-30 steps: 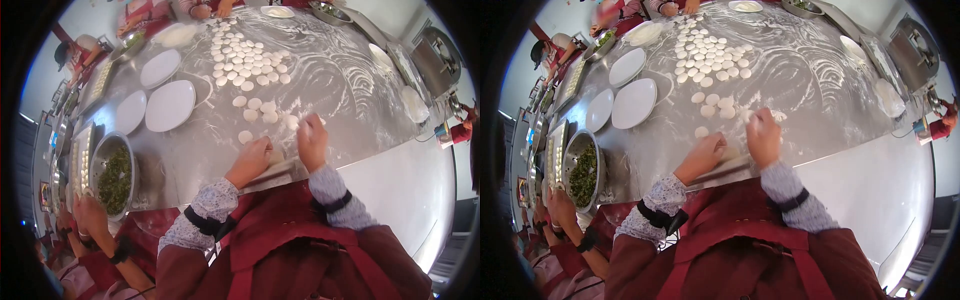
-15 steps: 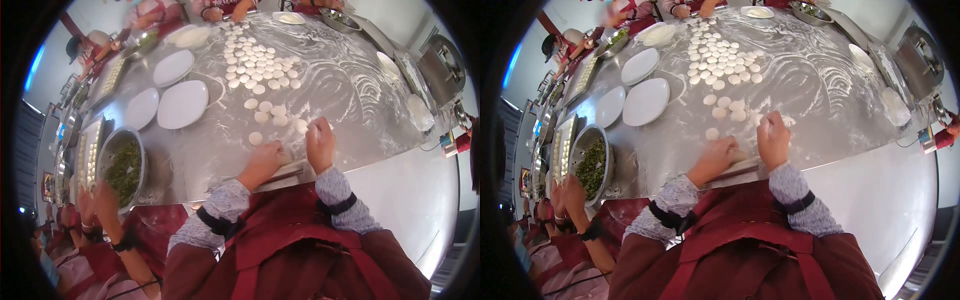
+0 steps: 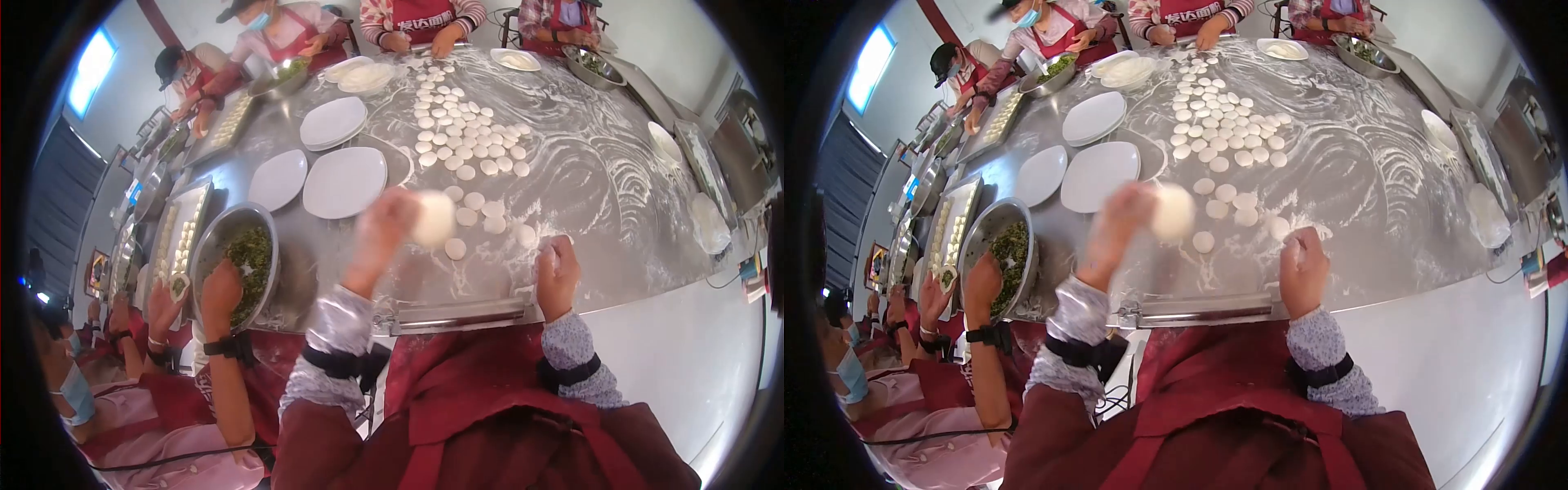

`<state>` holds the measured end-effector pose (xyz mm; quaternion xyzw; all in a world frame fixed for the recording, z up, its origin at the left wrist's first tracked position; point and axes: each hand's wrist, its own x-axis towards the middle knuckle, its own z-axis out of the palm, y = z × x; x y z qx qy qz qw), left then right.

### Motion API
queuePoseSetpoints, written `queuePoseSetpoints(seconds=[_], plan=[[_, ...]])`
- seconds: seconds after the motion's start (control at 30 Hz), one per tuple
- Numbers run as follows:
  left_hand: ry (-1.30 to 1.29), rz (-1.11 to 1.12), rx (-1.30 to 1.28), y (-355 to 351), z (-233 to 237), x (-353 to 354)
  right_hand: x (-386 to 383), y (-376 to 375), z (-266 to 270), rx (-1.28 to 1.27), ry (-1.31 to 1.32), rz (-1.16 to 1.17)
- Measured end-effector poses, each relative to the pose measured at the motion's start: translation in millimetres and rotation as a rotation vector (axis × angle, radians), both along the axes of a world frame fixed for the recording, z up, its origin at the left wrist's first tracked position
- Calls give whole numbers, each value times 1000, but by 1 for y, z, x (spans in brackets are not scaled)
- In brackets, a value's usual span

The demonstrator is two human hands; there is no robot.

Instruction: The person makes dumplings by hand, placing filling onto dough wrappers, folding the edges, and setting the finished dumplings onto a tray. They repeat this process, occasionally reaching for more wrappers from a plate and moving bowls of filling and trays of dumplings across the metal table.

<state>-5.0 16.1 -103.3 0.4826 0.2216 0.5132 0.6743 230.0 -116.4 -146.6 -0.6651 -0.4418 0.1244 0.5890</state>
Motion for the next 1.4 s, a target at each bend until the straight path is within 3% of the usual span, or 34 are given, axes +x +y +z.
queuePoseSetpoints(seconds=[0.07,0.1,0.17,0.3,0.4,0.53,0.6,0.63,0.7,0.8,1.07,1.23,1.33,1.4], plan=[[715,487,257,36,9,-18,0,4,2,-24,5,-7],[715,479,253,38,1,-24,-1,6,4,-30,-20,-9],[1036,821,715,42,-7,-26,0,14,7,-28,-45,-22],[1035,10,583,3,-23,15,-3,14,10,-16,-43,-15],[1052,39,788,-7,-59,40,-3,14,12,-9,-67,-25],[1109,-15,1079,-1,-61,40,-2,9,11,8,-85,-24],[1330,-50,825,-8,-44,39,-3,6,10,-23,-62,-33],[1327,-60,827,-12,-37,40,-4,6,12,-13,-78,-33],[1213,-266,540,-21,-30,44,-4,3,16,-9,-100,-40],[1011,-312,607,-32,-57,64,-3,1,26,-52,-50,18],[1102,-284,704,-44,-60,78,-9,-2,48,-45,-27,107],[986,-207,697,-44,-65,79,-6,0,37,-36,13,113],[1011,-327,535,-42,-58,78,-8,-2,48,-44,-5,100],[1010,-343,570,-45,-48,78,-10,3,51,-40,-25,100]])
